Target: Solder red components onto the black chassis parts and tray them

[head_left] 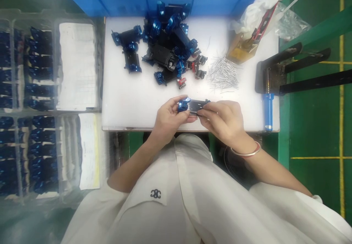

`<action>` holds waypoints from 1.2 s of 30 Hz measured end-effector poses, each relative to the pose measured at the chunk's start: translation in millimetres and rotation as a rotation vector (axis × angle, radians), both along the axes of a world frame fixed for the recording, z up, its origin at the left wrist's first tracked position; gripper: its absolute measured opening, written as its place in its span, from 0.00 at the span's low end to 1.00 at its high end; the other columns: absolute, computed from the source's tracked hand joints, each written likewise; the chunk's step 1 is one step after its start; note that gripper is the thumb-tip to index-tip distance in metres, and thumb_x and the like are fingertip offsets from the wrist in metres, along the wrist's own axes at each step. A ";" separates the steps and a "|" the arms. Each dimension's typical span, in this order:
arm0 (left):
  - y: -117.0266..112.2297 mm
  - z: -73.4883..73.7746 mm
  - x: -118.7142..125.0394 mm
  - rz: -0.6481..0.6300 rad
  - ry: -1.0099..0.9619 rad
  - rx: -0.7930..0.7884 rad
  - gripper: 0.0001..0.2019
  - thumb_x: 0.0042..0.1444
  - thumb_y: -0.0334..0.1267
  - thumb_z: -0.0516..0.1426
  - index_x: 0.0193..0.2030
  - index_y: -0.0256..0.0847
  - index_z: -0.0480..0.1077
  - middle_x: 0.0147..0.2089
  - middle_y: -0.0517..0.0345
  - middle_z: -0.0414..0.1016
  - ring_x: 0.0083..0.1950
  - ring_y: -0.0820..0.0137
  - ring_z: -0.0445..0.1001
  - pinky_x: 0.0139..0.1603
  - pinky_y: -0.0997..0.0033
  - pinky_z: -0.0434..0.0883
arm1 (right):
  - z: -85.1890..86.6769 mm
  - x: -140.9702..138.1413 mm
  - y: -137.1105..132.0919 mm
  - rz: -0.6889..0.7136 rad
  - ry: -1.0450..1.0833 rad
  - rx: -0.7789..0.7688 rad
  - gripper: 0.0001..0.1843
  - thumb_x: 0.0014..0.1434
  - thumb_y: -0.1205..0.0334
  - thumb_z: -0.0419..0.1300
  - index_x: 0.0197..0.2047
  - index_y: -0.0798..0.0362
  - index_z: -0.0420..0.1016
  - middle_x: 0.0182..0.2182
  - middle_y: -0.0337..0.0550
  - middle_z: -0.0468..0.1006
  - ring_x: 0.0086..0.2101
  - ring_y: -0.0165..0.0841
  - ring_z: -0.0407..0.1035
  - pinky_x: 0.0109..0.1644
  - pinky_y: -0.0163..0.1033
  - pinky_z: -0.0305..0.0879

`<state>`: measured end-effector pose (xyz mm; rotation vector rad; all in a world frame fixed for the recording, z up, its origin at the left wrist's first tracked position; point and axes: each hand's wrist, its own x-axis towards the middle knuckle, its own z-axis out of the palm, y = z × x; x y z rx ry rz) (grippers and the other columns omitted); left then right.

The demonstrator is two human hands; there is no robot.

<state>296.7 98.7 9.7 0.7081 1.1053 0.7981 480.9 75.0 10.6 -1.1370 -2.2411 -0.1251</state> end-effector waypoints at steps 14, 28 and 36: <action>4.4 10.5 -19.0 -0.386 0.338 0.874 0.08 0.57 0.32 0.62 0.44 0.41 0.75 0.41 0.55 0.79 0.42 0.71 0.77 0.45 0.72 0.73 | 16.6 2.2 -0.1 0.061 0.416 -0.408 0.06 0.59 0.71 0.61 0.38 0.50 0.72 0.37 0.43 0.74 0.39 0.36 0.69 0.41 0.43 0.69; 9.3 8.7 -7.6 -0.213 0.401 0.660 0.03 0.51 0.31 0.61 0.32 0.39 0.77 0.29 0.59 0.78 0.28 0.75 0.72 0.28 0.77 0.69 | 13.7 26.3 3.2 -0.099 0.544 -0.501 0.05 0.65 0.58 0.60 0.42 0.49 0.75 0.39 0.44 0.78 0.41 0.36 0.73 0.46 0.42 0.71; 31.5 -1.1 -3.6 -0.060 0.346 0.173 0.11 0.43 0.41 0.65 0.32 0.37 0.78 0.21 0.63 0.73 0.23 0.73 0.71 0.28 0.73 0.70 | 2.8 109.6 -18.3 -0.961 0.099 -0.316 0.21 0.67 0.47 0.48 0.44 0.53 0.75 0.37 0.52 0.78 0.37 0.42 0.71 0.42 0.46 0.68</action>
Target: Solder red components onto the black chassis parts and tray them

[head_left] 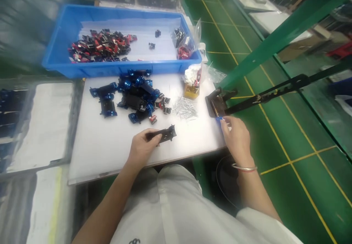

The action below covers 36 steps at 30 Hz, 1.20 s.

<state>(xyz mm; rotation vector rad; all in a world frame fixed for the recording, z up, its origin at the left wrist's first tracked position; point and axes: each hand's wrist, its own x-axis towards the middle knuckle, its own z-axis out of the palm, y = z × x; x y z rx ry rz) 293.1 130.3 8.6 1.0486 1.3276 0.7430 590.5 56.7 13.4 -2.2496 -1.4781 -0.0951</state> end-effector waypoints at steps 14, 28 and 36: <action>5.0 -10.9 7.0 0.113 -0.139 -0.034 0.11 0.46 0.41 0.64 0.33 0.36 0.77 0.23 0.62 0.73 0.25 0.73 0.70 0.29 0.74 0.66 | -23.4 25.1 -15.7 -0.071 -0.030 -0.280 0.31 0.64 0.39 0.42 0.39 0.55 0.75 0.34 0.59 0.78 0.33 0.48 0.72 0.32 0.47 0.65; 11.1 -16.0 10.5 0.125 -0.226 -0.043 0.06 0.46 0.35 0.64 0.31 0.35 0.75 0.25 0.62 0.74 0.24 0.76 0.70 0.28 0.74 0.70 | 37.6 -51.9 -48.1 0.170 0.508 -0.240 0.24 0.58 0.37 0.57 0.37 0.50 0.77 0.18 0.38 0.74 0.18 0.34 0.67 0.21 0.37 0.63; 11.6 -21.4 8.3 0.092 -0.276 -0.051 0.05 0.48 0.34 0.63 0.31 0.35 0.75 0.28 0.59 0.75 0.27 0.76 0.71 0.27 0.76 0.70 | 28.3 -78.2 -33.1 0.381 0.390 -0.161 0.26 0.63 0.38 0.55 0.39 0.50 0.82 0.33 0.46 0.83 0.29 0.41 0.77 0.34 0.43 0.73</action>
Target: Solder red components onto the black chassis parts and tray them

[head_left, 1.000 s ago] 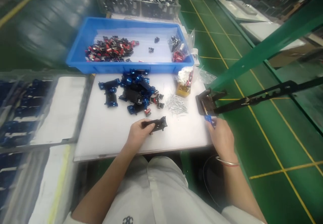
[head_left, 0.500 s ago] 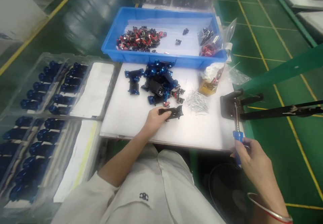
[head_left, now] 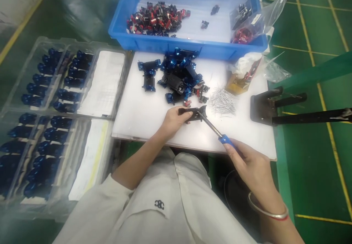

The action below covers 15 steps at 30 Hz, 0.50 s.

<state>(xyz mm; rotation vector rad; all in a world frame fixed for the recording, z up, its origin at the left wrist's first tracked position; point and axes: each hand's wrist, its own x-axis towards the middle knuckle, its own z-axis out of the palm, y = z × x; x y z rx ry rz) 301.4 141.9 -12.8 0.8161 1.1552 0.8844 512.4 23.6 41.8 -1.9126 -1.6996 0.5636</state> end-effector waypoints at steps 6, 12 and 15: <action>1.4 -3.4 -0.8 -0.009 -0.030 -0.007 0.05 0.49 0.34 0.63 0.31 0.35 0.75 0.28 0.59 0.76 0.26 0.77 0.70 0.27 0.75 0.71 | 0.6 -2.4 2.8 0.054 -0.054 0.004 0.25 0.66 0.40 0.54 0.42 0.51 0.83 0.35 0.47 0.83 0.31 0.43 0.78 0.35 0.43 0.74; 1.1 -6.1 0.0 -0.019 -0.021 0.008 0.05 0.49 0.35 0.63 0.32 0.35 0.76 0.28 0.60 0.75 0.26 0.77 0.70 0.27 0.76 0.70 | -1.5 -3.0 3.8 0.066 -0.072 0.001 0.25 0.66 0.40 0.53 0.44 0.50 0.82 0.35 0.46 0.83 0.33 0.43 0.79 0.37 0.44 0.75; 0.9 -6.4 0.0 -0.022 -0.024 0.018 0.05 0.49 0.35 0.63 0.32 0.35 0.76 0.28 0.60 0.75 0.26 0.77 0.70 0.27 0.76 0.70 | -2.3 -2.9 4.0 0.070 -0.084 -0.005 0.25 0.66 0.40 0.53 0.44 0.50 0.82 0.35 0.45 0.83 0.33 0.43 0.79 0.37 0.44 0.75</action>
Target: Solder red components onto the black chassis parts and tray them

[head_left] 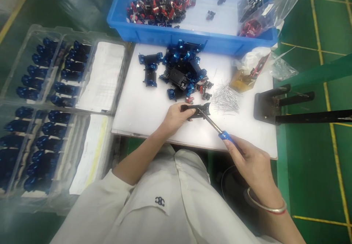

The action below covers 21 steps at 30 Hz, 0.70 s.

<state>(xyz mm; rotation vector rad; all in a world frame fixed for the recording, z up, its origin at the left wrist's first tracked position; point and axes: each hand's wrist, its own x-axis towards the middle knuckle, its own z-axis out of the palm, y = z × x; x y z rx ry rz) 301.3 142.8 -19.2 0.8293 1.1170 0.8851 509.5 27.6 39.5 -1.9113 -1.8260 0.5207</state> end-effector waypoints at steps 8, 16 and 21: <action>-0.5 3.3 -0.4 -0.008 0.032 -0.001 0.04 0.49 0.35 0.62 0.31 0.36 0.76 0.26 0.60 0.74 0.26 0.76 0.70 0.28 0.75 0.71 | -0.2 0.0 0.7 -0.004 -0.020 -0.010 0.28 0.66 0.38 0.51 0.43 0.50 0.82 0.32 0.45 0.83 0.29 0.41 0.77 0.34 0.43 0.72; -0.4 8.8 1.0 -0.002 0.067 -0.013 0.03 0.48 0.33 0.63 0.30 0.36 0.75 0.25 0.61 0.73 0.25 0.75 0.70 0.29 0.73 0.71 | 4.2 -1.4 2.5 0.021 -0.040 -0.042 0.28 0.67 0.37 0.50 0.41 0.50 0.82 0.24 0.43 0.79 0.22 0.36 0.71 0.29 0.40 0.68; -1.9 9.8 0.3 0.002 0.088 -0.003 0.04 0.48 0.34 0.63 0.31 0.36 0.76 0.25 0.62 0.73 0.25 0.75 0.70 0.29 0.74 0.71 | 16.2 4.1 1.0 0.002 -0.002 -0.071 0.26 0.65 0.38 0.53 0.39 0.49 0.82 0.24 0.43 0.79 0.22 0.36 0.71 0.27 0.40 0.66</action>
